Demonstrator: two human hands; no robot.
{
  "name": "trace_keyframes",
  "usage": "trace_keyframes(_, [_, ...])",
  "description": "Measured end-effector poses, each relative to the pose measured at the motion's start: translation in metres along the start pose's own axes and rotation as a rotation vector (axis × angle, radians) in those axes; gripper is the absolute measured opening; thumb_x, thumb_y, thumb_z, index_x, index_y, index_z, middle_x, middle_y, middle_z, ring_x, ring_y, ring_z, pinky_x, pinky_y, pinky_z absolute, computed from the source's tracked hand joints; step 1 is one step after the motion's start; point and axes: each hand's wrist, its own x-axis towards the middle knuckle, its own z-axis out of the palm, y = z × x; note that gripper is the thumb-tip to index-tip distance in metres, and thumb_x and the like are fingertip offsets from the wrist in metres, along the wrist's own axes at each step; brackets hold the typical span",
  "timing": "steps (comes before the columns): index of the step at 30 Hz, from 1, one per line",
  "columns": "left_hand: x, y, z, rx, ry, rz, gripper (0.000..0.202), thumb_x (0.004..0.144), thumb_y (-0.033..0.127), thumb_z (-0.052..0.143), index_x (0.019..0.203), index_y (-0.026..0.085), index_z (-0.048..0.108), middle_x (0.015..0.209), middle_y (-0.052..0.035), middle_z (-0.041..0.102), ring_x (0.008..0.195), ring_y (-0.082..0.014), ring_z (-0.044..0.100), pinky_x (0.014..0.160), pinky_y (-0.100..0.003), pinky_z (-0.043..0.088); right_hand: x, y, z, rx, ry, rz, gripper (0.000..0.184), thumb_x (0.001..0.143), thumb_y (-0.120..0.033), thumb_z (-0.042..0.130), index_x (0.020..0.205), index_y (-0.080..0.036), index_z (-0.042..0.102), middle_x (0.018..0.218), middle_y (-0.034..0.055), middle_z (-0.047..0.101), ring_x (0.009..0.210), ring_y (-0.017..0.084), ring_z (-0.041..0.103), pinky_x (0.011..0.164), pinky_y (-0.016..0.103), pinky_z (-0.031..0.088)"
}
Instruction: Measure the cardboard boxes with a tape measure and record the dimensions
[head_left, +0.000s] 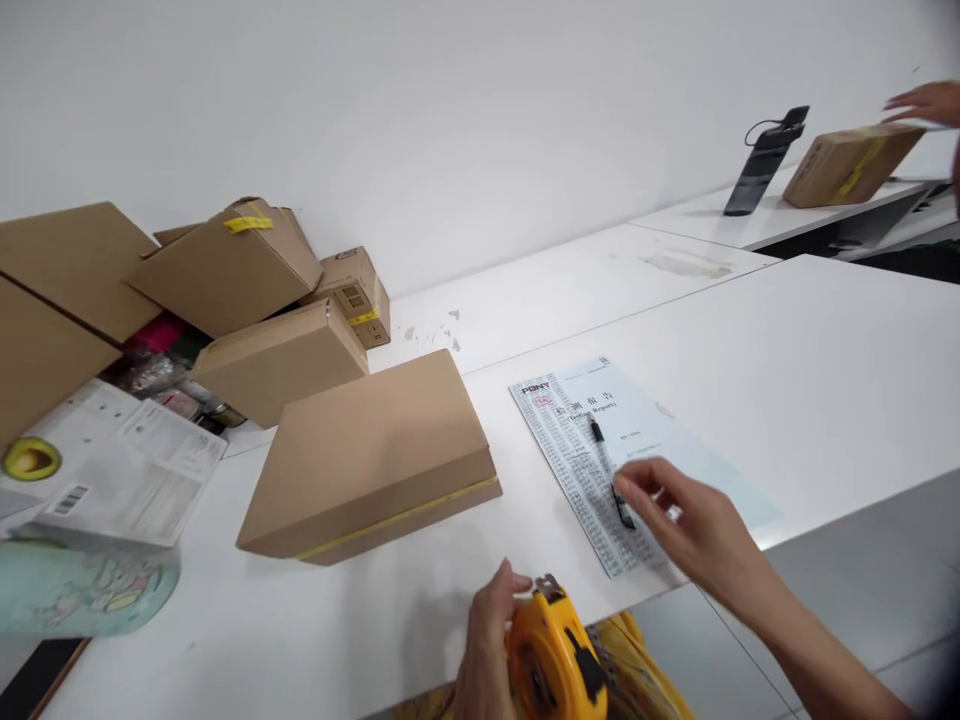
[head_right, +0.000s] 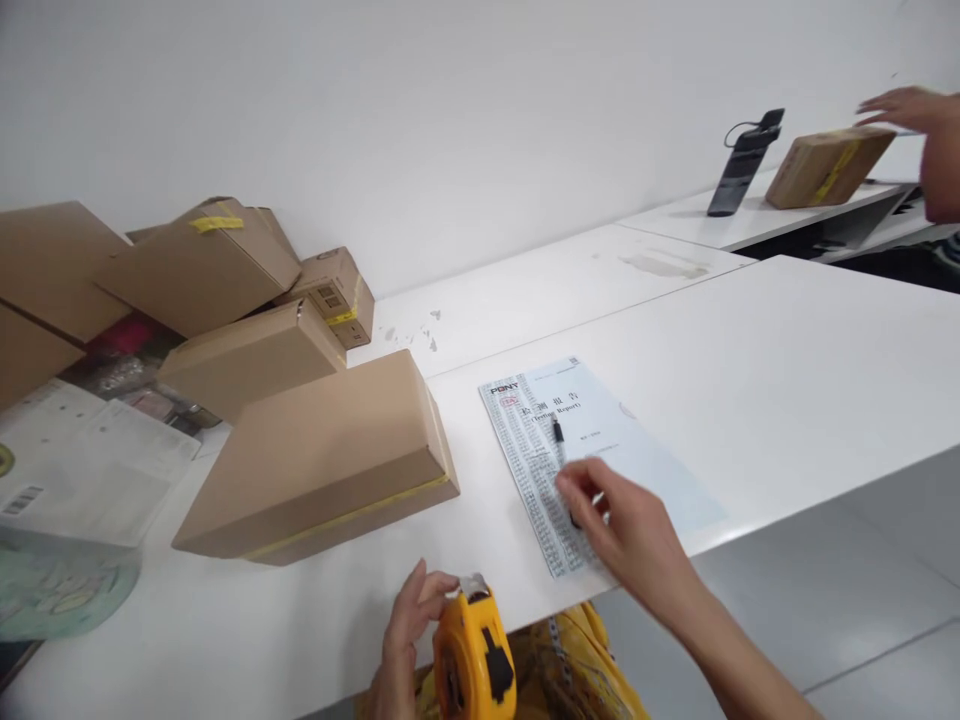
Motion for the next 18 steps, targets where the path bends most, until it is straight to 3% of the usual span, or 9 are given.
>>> trace_keyframes(3, [0.008,0.001,-0.003,0.207,0.084,0.123,0.097,0.078,0.014,0.070,0.159,0.031,0.020,0.147,-0.0152,0.054,0.129,-0.0345,0.059,0.101,-0.050,0.055,0.037,0.026,0.002,-0.273,0.003,0.131,0.033,0.095,-0.059,0.054,0.096,-0.026,0.058,0.065,0.0008,0.066,0.049,0.021,0.057,0.046,0.033,0.040])
trace_keyframes(7, [0.031,-0.004,-0.005,0.576,0.047,0.225,0.092,0.084,0.008,0.060,0.161,0.032,0.016,0.149,-0.0141,0.053,0.130,-0.0350,0.057,0.103,-0.054,0.053,0.062,0.039,0.012,-0.376,-0.144,0.055,0.032,0.094,-0.042,0.053,0.116,-0.022,0.062,0.061,-0.0001,0.062,0.054,0.023,0.057,0.050,0.033,0.038])
trace_keyframes(9, [0.040,-0.011,-0.004,0.690,0.040,0.228,0.089,0.084,0.008,0.059,0.161,0.032,0.019,0.151,-0.0143,0.051,0.124,-0.0361,0.060,0.098,-0.054,0.055,0.064,0.040,0.009,-0.247,-0.186,0.049,0.034,0.096,-0.036,0.047,0.120,-0.021,0.065,0.060,-0.0003,0.062,0.056,0.023,0.059,0.055,0.035,0.042])
trace_keyframes(11, [0.046,-0.019,-0.004,0.760,0.051,0.248,0.086,0.084,0.009,0.060,0.159,0.031,0.024,0.150,-0.0150,0.051,0.118,-0.0364,0.062,0.094,-0.053,0.057,0.062,0.040,-0.002,0.021,-0.200,0.096,0.035,0.098,-0.039,0.046,0.119,-0.022,0.069,0.068,0.0026,0.069,0.067,0.024,0.066,0.065,0.039,0.050])
trace_keyframes(15, [0.052,-0.023,-0.001,0.824,0.081,0.342,0.072,0.088,0.008,0.058,0.154,0.022,0.034,0.140,-0.0167,0.060,0.113,-0.0347,0.064,0.092,-0.053,0.058,0.051,0.039,-0.034,0.472,-0.105,0.170,0.034,0.095,-0.048,0.062,0.120,-0.027,0.070,0.112,0.0092,0.078,0.105,0.029,0.071,0.091,0.046,0.054])
trace_keyframes(18, [0.051,-0.009,0.015,0.768,0.163,0.415,0.059,0.093,0.011,0.056,0.150,0.016,0.040,0.139,-0.0177,0.062,0.128,-0.0350,0.058,0.102,-0.056,0.054,0.042,0.037,-0.043,0.474,0.077,0.160,0.034,0.081,-0.047,0.081,0.106,-0.029,0.067,0.101,0.0062,0.076,0.093,0.026,0.070,0.080,0.041,0.055])
